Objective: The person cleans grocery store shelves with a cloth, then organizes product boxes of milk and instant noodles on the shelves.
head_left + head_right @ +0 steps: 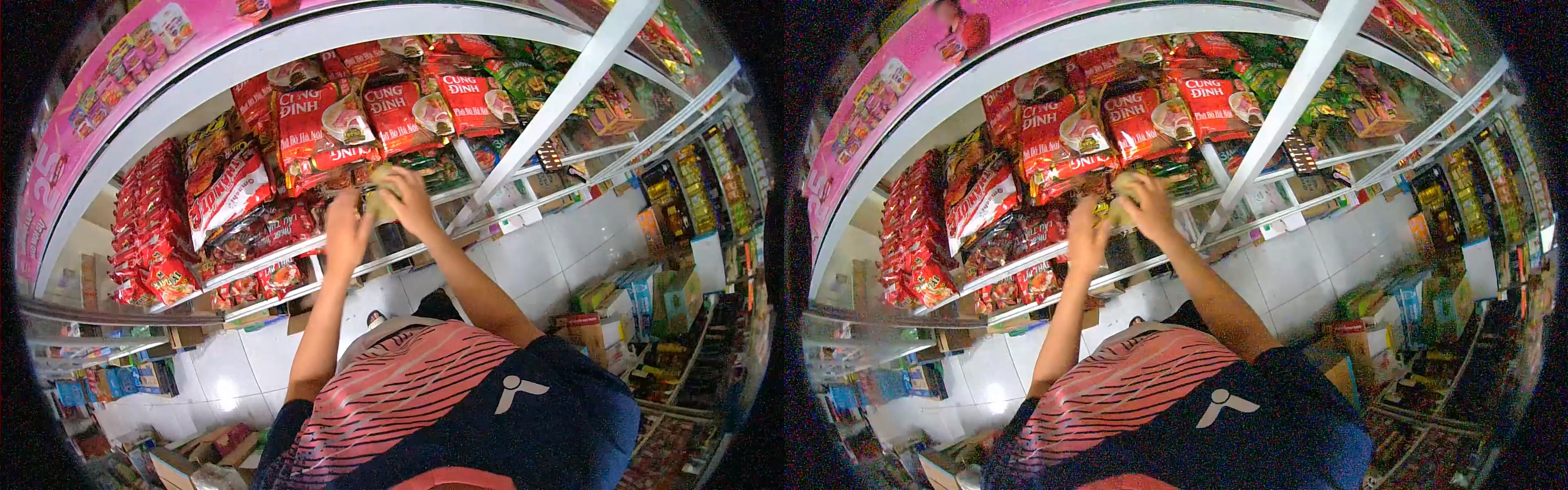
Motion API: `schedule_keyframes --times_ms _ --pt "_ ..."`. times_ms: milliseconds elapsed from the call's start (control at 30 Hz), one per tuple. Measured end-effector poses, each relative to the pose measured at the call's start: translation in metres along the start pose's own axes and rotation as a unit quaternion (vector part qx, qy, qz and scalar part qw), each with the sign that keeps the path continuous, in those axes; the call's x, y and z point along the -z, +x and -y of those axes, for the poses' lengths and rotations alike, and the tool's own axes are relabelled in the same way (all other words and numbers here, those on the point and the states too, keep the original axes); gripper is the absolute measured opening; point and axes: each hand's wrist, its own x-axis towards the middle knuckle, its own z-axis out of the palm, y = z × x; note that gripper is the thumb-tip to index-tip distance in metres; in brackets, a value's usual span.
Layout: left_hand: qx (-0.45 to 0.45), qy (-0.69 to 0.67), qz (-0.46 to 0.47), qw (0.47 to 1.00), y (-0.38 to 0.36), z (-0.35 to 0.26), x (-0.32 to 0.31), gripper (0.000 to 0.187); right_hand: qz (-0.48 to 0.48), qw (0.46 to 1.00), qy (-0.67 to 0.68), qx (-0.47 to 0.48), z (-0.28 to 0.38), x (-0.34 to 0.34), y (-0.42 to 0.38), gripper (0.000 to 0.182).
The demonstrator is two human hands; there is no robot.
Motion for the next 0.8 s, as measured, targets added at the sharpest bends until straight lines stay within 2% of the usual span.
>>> schedule_keyframes --times_ms 33,67,100,133,167,200,233,267,300,333,367,400,433,467,500,533,567,600,633,667,733,767,800 --pt "-0.044 -0.028 -0.008 0.999 0.006 -0.007 -0.014 0.046 0.019 0.996 0.082 0.018 0.012 -0.004 0.001 0.032" --pt "-0.087 -0.056 -0.017 0.994 0.010 -0.010 -0.025 0.044 0.024 0.996 0.088 0.021 0.011 -0.006 -0.003 0.032" --pt "-0.083 -0.051 -0.022 0.995 0.010 -0.011 -0.029 0.044 0.023 0.977 0.203 -0.062 0.005 -0.005 -0.008 0.034" --pt "-0.097 0.041 -0.013 0.994 0.012 -0.011 -0.032 0.042 0.022 0.939 0.312 -0.144 -0.002 0.002 -0.011 0.037" --pt "-0.110 0.131 -0.004 0.985 0.016 -0.011 -0.034 0.041 0.017 0.937 0.331 -0.114 -0.010 0.018 -0.023 0.039" --pt "-0.109 0.131 -0.011 0.985 0.017 -0.008 -0.033 0.041 0.086 0.916 0.346 -0.181 0.000 0.054 -0.030 0.037" --pt "-0.099 0.131 -0.006 0.986 0.015 -0.002 -0.028 0.037 0.106 0.871 0.420 -0.232 -0.019 0.074 -0.047 0.032" --pt "-0.089 0.131 0.000 0.987 0.012 0.005 -0.021 0.034 0.166 0.867 0.376 -0.283 -0.041 0.102 -0.061 0.024" --pt "-0.067 0.137 -0.007 0.988 0.009 0.017 -0.009 0.032 0.196 0.871 0.347 -0.288 -0.054 0.134 -0.072 0.020" --pt "-0.027 0.150 -0.016 0.988 0.001 0.024 0.007 0.035 0.152 0.860 0.353 -0.336 -0.056 0.164 -0.076 0.018" --pt "0.010 0.164 -0.034 0.986 -0.007 0.039 0.020 0.035 0.082 0.914 0.256 -0.305 -0.083 0.188 -0.085 0.016" --pt "0.055 0.175 -0.065 0.981 -0.019 0.048 0.036 0.037 -0.013 0.932 0.218 -0.288 -0.096 0.208 -0.085 0.016" --pt "0.054 0.199 -0.102 0.973 -0.030 0.063 0.054 0.037 -0.085 0.957 0.168 -0.222 -0.126 0.224 -0.080 0.017" --pt "0.091 0.218 -0.112 0.965 -0.037 0.069 0.074 0.038 -0.112 0.965 0.057 -0.229 -0.148 0.240 -0.069 0.018" --pt "0.112 0.211 -0.145 0.960 -0.048 0.083 0.086 0.037 -0.150 0.976 -0.047 -0.151 -0.162 0.246 -0.045 0.017" --pt "0.135 0.230 -0.179 0.947 -0.055 0.084 0.097 0.037 -0.152 0.968 -0.109 -0.166 -0.190 0.248 -0.028 0.017" --pt "0.131 0.261 -0.201 0.935 -0.064 0.097 0.103 0.035 -0.123 0.975 -0.101 -0.156 -0.217 0.251 -0.008 0.018" --pt "0.120 0.304 -0.218 0.919 -0.067 0.099 0.106 0.033 -0.097 0.971 -0.157 -0.153 -0.234 0.251 0.011 0.021" --pt "0.134 0.294 -0.212 0.922 -0.068 0.097 0.107 0.032 -0.070 0.964 -0.211 -0.148 -0.247 0.249 0.027 0.024" --pt "0.149 0.284 -0.208 0.924 -0.068 0.094 0.109 0.030 -0.067 0.966 -0.207 -0.142 -0.258 0.245 0.039 0.024" --pt "0.147 0.304 -0.250 0.908 -0.067 0.092 0.099 0.030 -0.027 0.922 -0.231 -0.308 -0.285 0.235 0.058 0.031" --pt "0.160 0.289 -0.253 0.909 -0.067 0.089 0.095 0.031 -0.003 0.923 -0.333 -0.193 -0.302 0.235 0.061 0.041" --pt "0.166 0.302 -0.253 0.904 -0.068 0.090 0.090 0.033 0.017 0.915 -0.367 -0.167 -0.324 0.233 0.061 0.045"
